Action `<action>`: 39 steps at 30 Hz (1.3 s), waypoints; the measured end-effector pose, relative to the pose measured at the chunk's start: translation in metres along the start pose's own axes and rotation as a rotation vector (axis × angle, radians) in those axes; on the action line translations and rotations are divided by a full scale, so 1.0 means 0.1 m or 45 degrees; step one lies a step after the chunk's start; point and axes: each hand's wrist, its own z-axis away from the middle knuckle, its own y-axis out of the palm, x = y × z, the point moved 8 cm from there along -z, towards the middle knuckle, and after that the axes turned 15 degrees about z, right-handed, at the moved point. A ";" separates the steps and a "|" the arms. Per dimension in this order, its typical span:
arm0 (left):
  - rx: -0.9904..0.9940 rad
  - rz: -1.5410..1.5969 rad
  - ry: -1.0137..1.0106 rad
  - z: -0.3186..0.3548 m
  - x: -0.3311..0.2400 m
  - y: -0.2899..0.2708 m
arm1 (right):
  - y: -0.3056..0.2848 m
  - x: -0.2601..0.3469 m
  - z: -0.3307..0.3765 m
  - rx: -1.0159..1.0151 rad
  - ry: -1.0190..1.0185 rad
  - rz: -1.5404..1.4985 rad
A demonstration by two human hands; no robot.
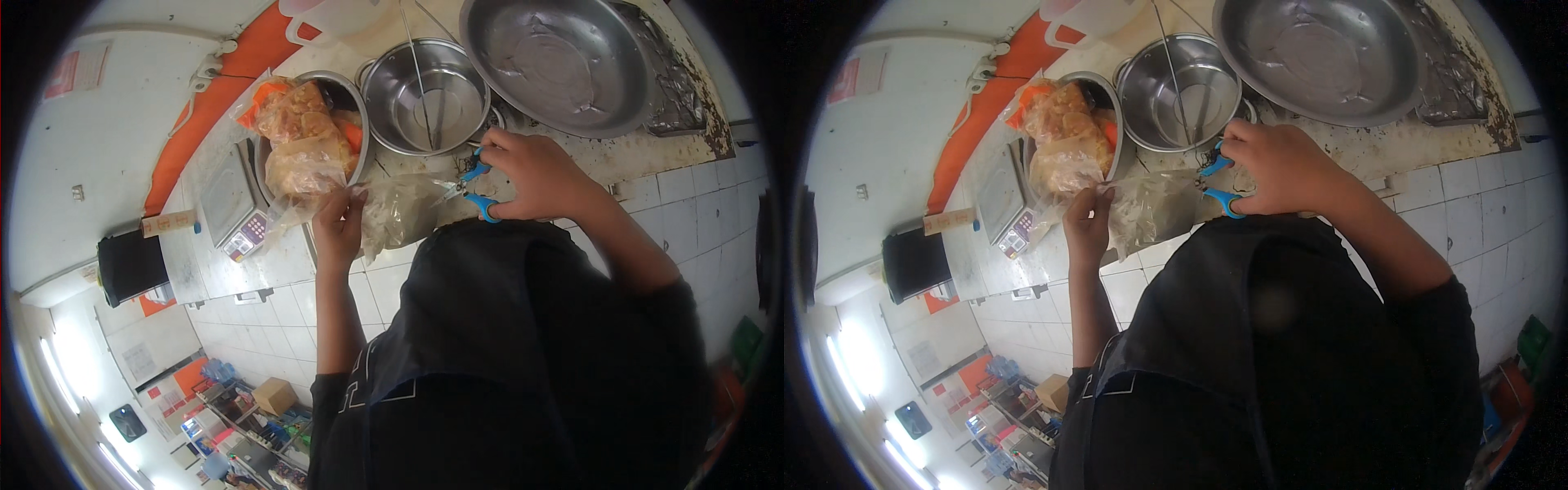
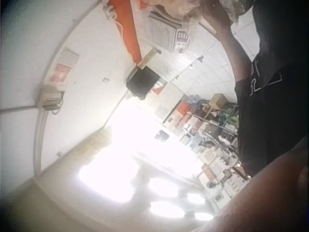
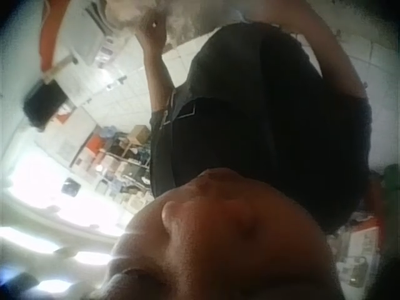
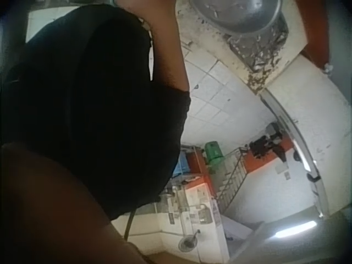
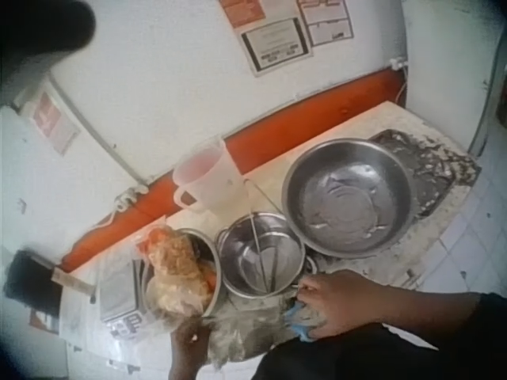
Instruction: Preparing chicken by cutting open plastic bags, mixing a flour batter in a bowl, and handling chicken pieces.
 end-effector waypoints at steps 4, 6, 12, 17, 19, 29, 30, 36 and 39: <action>-0.011 0.052 0.152 -0.04 -0.28 0.10 | 0.05 0.05 -0.14 0.046 -0.080 0.194; 0.064 0.054 0.235 -0.02 -0.34 0.16 | 0.03 0.08 -0.24 0.114 -0.096 0.264; 0.053 0.032 0.390 0.14 -0.54 0.14 | 0.14 0.23 -0.52 0.192 -0.258 0.461; 0.078 0.036 0.437 0.19 -0.67 0.18 | 0.24 0.40 -0.60 0.359 -0.413 0.459; 0.080 0.029 0.457 0.18 -0.69 0.20 | 0.25 0.39 -0.61 0.415 -0.412 0.511; 0.069 0.111 0.479 0.17 -0.64 0.37 | 0.26 0.24 -0.58 0.625 -0.340 0.559; 0.073 0.113 0.484 0.17 -0.63 0.40 | 0.26 0.23 -0.58 0.608 -0.345 0.571; 0.114 0.194 0.471 0.19 -0.67 0.50 | 0.20 0.34 -0.61 0.547 -0.416 0.600; 0.088 0.155 0.541 0.17 -0.68 0.48 | 0.25 0.29 -0.57 0.655 -0.410 0.638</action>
